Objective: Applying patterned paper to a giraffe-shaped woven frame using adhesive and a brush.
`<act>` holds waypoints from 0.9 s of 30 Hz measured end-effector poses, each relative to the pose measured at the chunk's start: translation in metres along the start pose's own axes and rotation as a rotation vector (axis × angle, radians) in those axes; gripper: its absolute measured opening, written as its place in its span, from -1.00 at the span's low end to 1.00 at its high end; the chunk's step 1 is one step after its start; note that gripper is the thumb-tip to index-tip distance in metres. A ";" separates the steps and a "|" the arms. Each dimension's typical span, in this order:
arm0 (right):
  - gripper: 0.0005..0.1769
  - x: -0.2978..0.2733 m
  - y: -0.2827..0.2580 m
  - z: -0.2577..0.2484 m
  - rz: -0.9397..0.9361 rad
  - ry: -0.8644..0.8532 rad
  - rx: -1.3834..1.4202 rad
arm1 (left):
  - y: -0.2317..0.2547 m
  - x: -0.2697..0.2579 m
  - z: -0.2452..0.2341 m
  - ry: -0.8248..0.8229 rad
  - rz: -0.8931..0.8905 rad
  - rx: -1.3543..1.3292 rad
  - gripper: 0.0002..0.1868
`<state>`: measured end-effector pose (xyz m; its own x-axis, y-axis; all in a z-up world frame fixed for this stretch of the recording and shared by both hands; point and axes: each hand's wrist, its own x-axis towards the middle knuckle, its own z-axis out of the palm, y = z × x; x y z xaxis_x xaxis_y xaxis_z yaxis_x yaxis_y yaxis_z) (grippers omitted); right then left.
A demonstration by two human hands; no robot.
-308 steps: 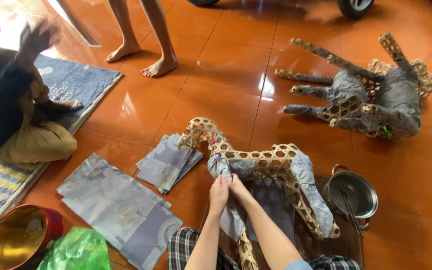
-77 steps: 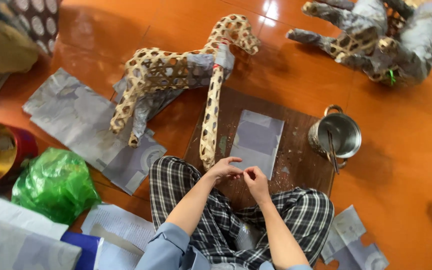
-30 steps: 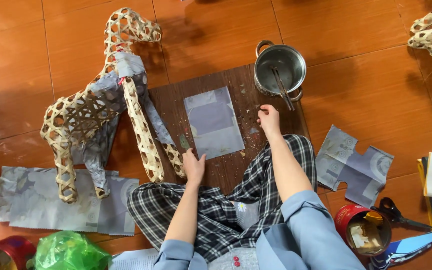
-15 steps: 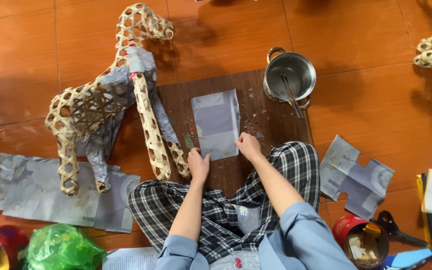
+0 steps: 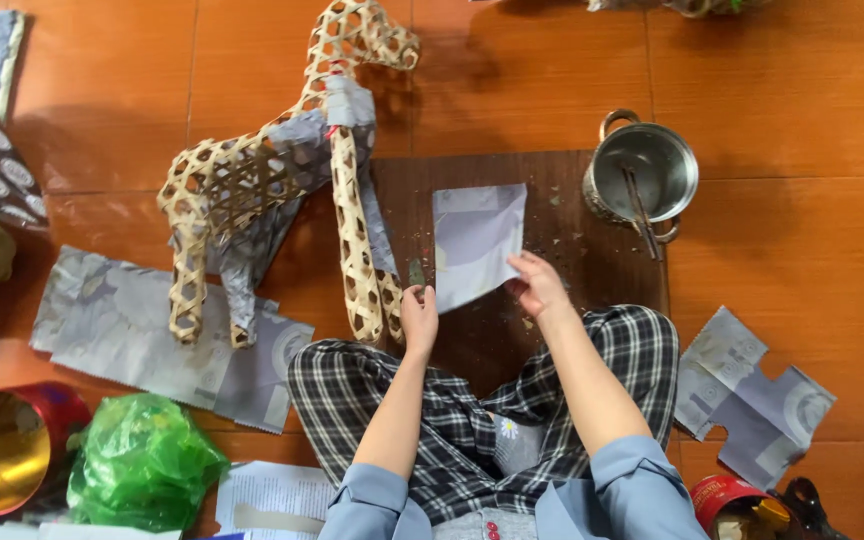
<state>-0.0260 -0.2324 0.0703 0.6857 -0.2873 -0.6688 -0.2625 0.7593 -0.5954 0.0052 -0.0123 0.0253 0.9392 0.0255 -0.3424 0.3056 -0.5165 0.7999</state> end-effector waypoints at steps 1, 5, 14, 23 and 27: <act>-0.53 -0.002 -0.008 0.006 0.007 0.009 0.076 | 0.002 -0.002 -0.002 -0.015 -0.031 -0.041 -0.55; -0.68 0.008 -0.030 0.016 0.006 0.040 0.264 | 0.000 0.001 0.003 -0.189 -0.308 -0.617 -0.43; -0.73 -0.020 -0.048 0.028 -0.024 -0.023 0.250 | 0.009 0.000 0.000 -0.383 -0.398 -0.953 -0.16; -0.46 -0.088 -0.050 0.041 -0.031 -0.073 -0.185 | -0.020 0.020 0.021 -0.477 -0.457 -0.987 -0.14; -0.36 -0.057 -0.019 -0.003 -0.166 -0.035 -0.554 | -0.018 0.022 0.025 -0.501 -0.458 -0.906 -0.25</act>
<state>-0.0623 -0.2319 0.1188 0.7676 -0.3503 -0.5368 -0.4592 0.2838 -0.8418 0.0165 -0.0235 -0.0090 0.6033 -0.3985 -0.6908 0.7969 0.2685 0.5411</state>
